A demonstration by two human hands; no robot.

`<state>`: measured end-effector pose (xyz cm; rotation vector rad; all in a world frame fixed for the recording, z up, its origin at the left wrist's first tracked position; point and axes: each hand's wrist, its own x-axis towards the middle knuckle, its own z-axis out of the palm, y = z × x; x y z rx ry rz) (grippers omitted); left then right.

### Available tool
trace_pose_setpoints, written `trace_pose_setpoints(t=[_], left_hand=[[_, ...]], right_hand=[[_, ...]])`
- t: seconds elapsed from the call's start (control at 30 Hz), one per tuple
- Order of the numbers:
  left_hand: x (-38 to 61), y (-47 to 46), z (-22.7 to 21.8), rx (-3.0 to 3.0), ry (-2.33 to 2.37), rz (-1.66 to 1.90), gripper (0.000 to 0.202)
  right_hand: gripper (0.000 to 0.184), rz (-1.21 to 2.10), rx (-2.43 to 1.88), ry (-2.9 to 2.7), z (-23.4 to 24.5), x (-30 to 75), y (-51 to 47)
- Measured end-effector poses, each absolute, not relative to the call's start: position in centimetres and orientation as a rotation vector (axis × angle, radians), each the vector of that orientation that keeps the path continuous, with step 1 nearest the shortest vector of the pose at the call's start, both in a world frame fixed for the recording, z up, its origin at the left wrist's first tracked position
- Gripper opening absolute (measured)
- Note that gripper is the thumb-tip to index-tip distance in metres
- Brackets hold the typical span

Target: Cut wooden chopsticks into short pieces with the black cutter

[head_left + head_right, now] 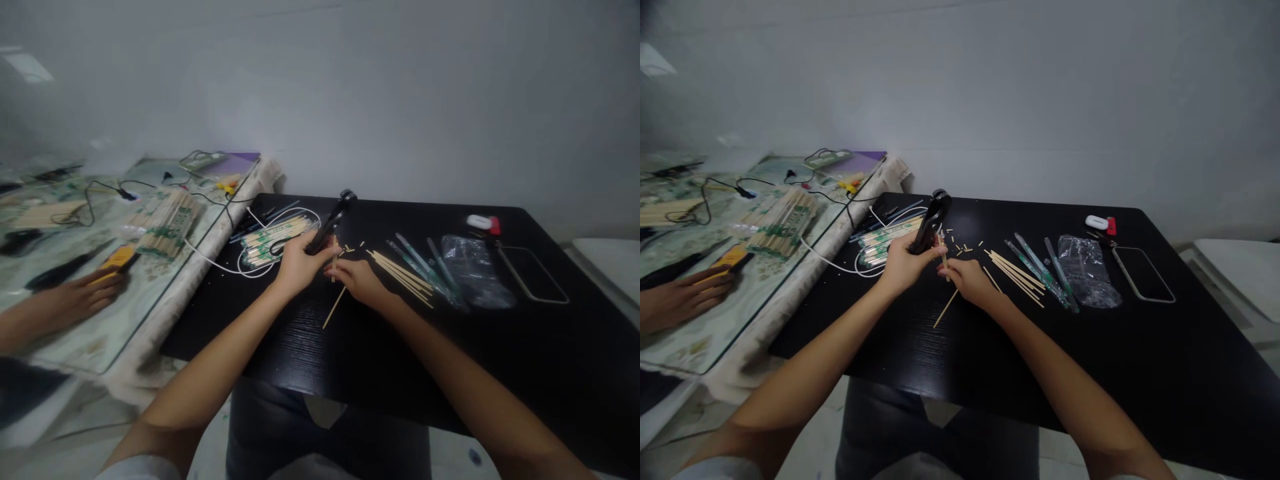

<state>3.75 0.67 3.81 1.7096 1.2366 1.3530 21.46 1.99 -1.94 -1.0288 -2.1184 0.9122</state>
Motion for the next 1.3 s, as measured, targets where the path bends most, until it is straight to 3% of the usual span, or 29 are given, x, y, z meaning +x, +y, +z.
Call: trace_pose_setpoints(t=[0.37,0.53,0.77,1.1,1.3], left_hand=[[3.2,0.8,3.2,1.853,1.157,1.274,0.017],[3.4,0.7,3.0,1.891,1.151,1.275,0.018],[1.7,-0.6,5.4,2.009,1.175,1.128,0.018],[-2.6,-4.1,7.3,2.505,1.925,0.417,0.033],[-0.7,-4.5,7.9,2.652,2.04,0.136,0.047]], right_hand=[[0.016,0.854,-1.052,-2.026,-1.2,21.1,1.2],[0.025,0.827,-1.04,-1.894,-0.3,21.0,0.9],[0.028,0.771,-1.045,-1.927,-0.3,20.7,1.1],[0.025,0.829,-0.993,-1.9,-0.1,20.4,1.1],[0.024,0.78,-0.951,-1.885,-0.3,20.3,1.2]])
